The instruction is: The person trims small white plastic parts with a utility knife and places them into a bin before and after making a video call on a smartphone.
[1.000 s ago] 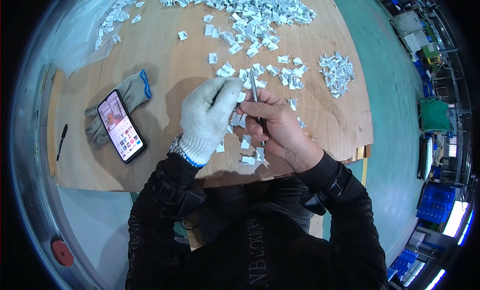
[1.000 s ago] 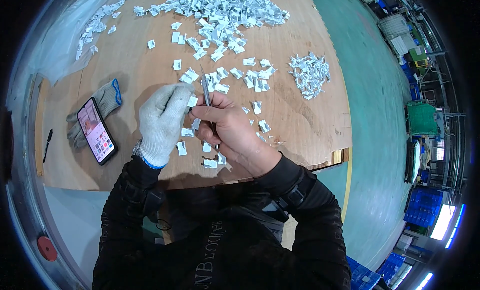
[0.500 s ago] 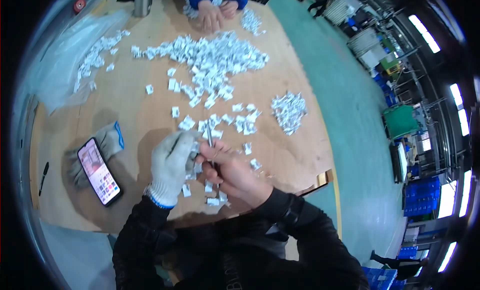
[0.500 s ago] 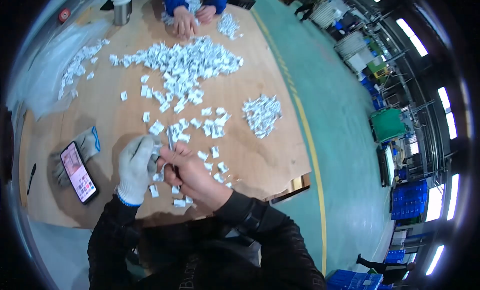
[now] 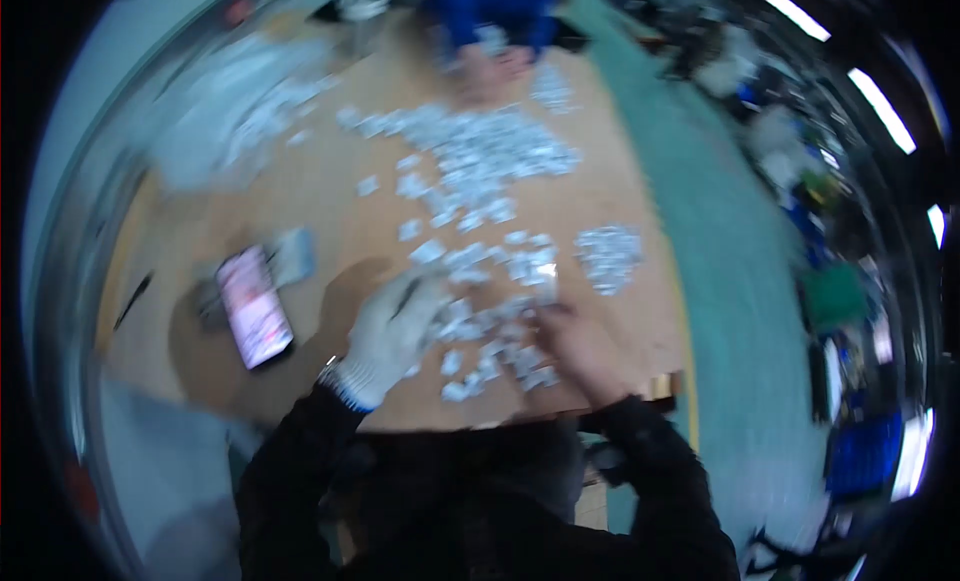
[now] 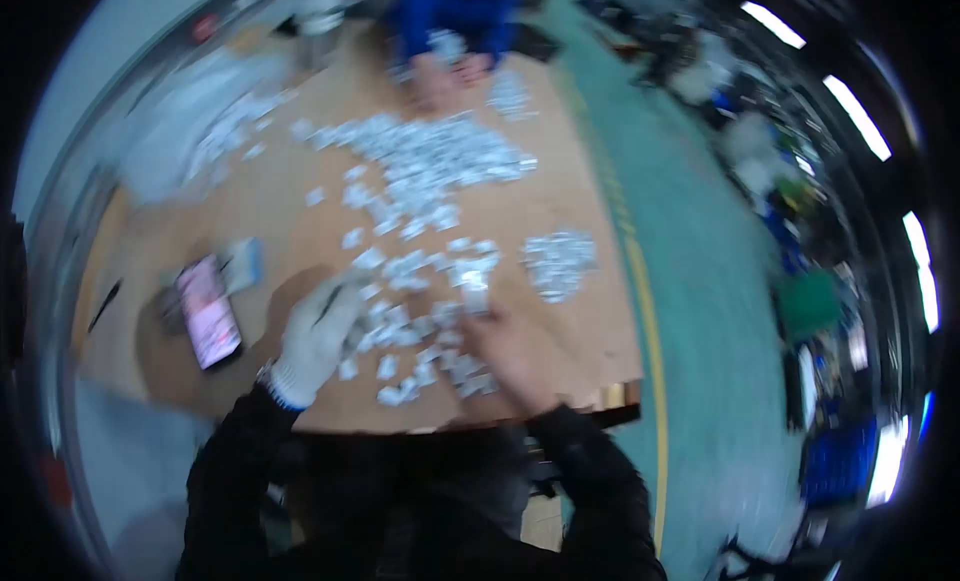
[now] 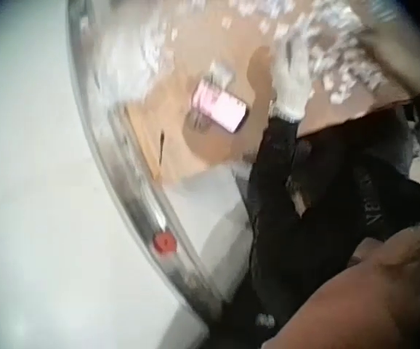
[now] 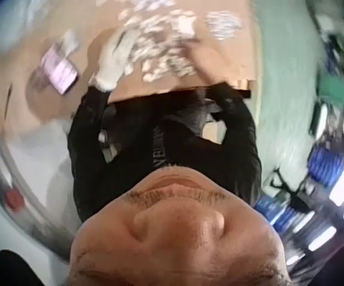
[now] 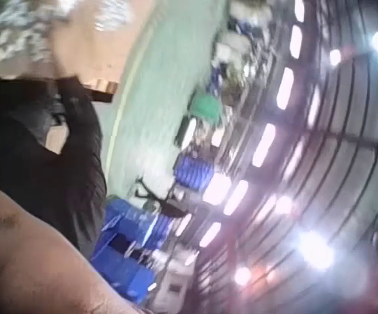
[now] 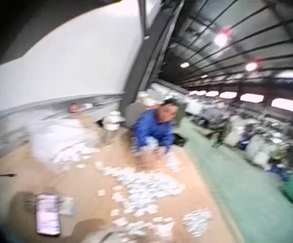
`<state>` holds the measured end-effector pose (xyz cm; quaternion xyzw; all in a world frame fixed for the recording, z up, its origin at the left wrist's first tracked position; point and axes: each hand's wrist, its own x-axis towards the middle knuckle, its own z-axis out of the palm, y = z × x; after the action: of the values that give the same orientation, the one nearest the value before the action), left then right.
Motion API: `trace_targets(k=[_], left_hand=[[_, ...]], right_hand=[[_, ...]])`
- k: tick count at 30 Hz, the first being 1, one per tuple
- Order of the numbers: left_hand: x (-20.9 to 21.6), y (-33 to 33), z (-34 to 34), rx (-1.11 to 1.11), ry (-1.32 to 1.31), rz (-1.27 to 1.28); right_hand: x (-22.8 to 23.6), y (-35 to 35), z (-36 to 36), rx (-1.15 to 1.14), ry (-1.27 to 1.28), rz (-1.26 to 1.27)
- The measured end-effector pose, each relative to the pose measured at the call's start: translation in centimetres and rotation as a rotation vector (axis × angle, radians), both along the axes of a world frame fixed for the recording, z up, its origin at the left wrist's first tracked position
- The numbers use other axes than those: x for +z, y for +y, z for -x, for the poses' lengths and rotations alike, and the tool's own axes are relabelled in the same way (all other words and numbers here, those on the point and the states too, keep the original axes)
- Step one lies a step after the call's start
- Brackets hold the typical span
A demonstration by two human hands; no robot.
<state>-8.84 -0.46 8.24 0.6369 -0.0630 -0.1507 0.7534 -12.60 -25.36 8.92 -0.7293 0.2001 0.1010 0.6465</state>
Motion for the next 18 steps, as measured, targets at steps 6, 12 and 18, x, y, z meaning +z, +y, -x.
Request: trace_targets(k=[6, 12, 18], left_hand=[[0.3, 4.3, 5.1, 0.143, 0.083, -0.038], [-2.1, 9.4, 9.4, 0.483, 0.143, -0.141], [-4.9, 15.7, 8.1, 0.858, -0.274, -0.577]], right_hand=[[-4.1, -13.0, 0.9, 0.012, 0.113, 0.378], [-6.3, -13.7, 2.0, 0.110, 0.014, 0.503], [-9.9, -15.2, 2.8, 0.068, -0.373, 0.800]])
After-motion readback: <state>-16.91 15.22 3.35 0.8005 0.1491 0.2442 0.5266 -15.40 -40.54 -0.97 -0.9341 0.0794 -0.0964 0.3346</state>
